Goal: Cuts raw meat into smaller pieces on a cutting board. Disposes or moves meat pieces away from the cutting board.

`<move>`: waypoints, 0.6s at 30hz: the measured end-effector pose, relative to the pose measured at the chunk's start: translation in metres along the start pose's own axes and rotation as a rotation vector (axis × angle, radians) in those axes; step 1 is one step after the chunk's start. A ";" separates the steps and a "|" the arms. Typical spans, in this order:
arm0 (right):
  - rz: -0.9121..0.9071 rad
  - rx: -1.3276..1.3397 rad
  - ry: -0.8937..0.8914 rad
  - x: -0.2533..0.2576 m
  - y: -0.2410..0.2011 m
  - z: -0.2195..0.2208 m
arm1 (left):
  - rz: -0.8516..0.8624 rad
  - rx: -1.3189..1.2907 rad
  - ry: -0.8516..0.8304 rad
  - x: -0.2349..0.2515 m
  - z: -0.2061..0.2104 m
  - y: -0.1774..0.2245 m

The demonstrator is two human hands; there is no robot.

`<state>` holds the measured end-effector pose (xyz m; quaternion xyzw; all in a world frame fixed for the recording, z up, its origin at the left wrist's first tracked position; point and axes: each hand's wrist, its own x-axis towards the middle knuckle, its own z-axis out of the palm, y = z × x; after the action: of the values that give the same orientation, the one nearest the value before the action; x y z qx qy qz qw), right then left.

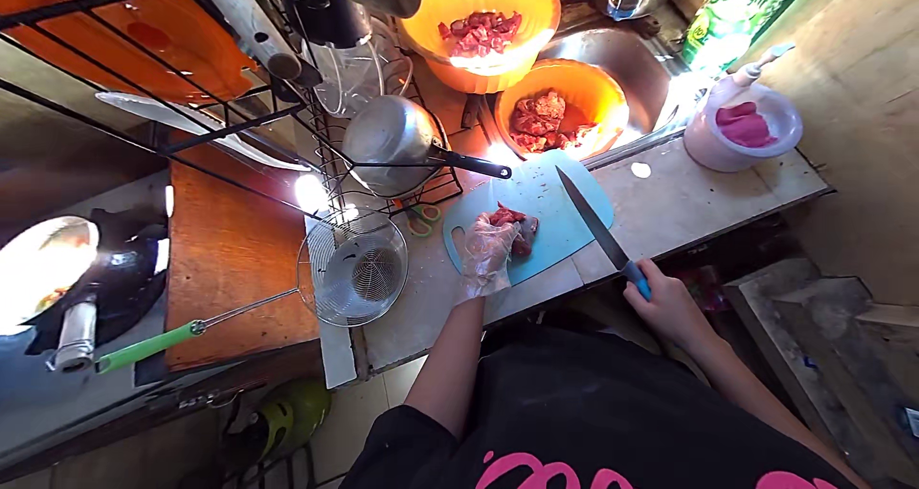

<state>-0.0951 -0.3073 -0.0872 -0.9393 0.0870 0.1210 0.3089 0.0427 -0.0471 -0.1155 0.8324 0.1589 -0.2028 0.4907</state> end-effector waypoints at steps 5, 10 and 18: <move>-0.007 -0.003 -0.009 -0.001 -0.004 0.000 | -0.046 -0.519 -0.022 -0.018 0.027 -0.003; -0.017 -0.004 -0.010 0.000 -0.005 0.000 | 0.105 -0.009 0.007 -0.030 0.013 -0.005; -0.027 -0.025 -0.037 0.005 -0.005 0.000 | 0.766 0.590 0.039 -0.004 0.010 -0.022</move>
<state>-0.0893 -0.3034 -0.0859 -0.9418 0.0672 0.1351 0.3002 0.0270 -0.0458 -0.1343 0.9383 -0.2141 -0.0282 0.2701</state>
